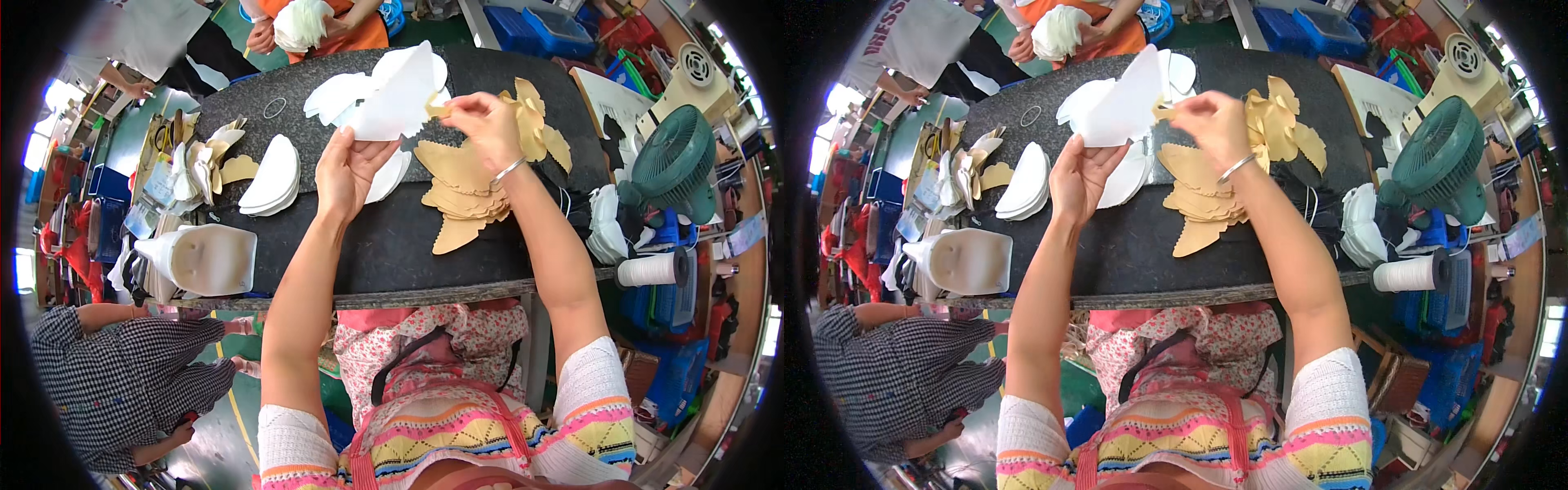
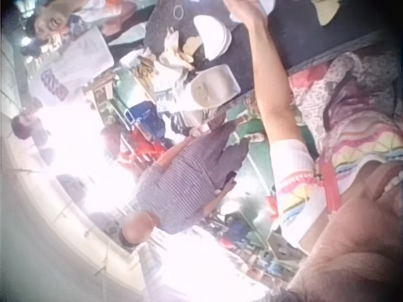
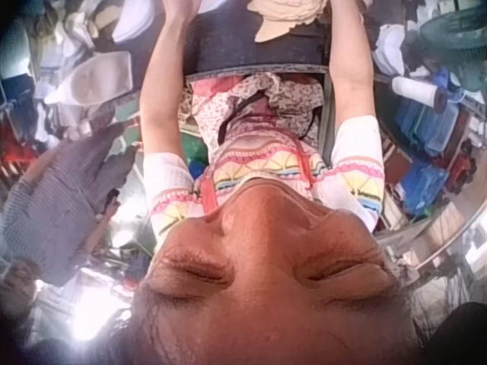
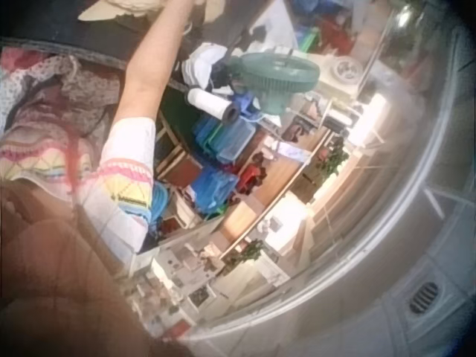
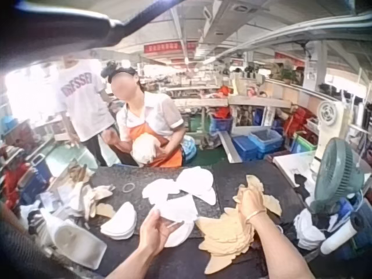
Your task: The person sorts and assembles white and tan shoe parts by hand on a workshop table.
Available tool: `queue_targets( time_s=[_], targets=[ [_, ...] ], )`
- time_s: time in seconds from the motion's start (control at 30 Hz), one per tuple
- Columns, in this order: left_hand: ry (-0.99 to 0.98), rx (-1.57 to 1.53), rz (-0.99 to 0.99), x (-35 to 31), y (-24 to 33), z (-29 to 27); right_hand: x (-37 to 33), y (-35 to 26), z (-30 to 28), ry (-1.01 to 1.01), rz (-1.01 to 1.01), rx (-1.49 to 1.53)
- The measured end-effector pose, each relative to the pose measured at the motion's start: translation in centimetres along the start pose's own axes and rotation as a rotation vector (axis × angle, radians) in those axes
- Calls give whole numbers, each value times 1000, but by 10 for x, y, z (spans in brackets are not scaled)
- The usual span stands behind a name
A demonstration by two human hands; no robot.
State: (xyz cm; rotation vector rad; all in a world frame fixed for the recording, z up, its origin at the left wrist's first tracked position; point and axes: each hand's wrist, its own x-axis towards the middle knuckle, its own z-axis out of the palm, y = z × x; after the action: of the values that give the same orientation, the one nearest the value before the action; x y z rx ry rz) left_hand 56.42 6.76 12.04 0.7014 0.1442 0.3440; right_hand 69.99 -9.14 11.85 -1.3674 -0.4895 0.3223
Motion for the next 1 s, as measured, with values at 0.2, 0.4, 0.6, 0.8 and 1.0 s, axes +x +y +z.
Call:
queue_targets(
  time_s=[0.2, 0.4, 0.6, 0.8, 1.0],
  targets=[
    [20, 34, -19, 2, -4, -5, 23, 18, -65, 279, -351, -1082],
    [50, 354, 90, 2, -5, -12, 12, 7, -37, -23, -695, -1223],
    [-309, 261, -186, -4, 9, -5, -23, -9, 51, -300, -725, -686],
    [163, 1402, 129, 2, 77, -32, -4, 0, 61, -207, -94, 12],
    [313, 797, -289, -5, 56, -95, -3, 40, 77, -304, 155, 34]
  ],
)
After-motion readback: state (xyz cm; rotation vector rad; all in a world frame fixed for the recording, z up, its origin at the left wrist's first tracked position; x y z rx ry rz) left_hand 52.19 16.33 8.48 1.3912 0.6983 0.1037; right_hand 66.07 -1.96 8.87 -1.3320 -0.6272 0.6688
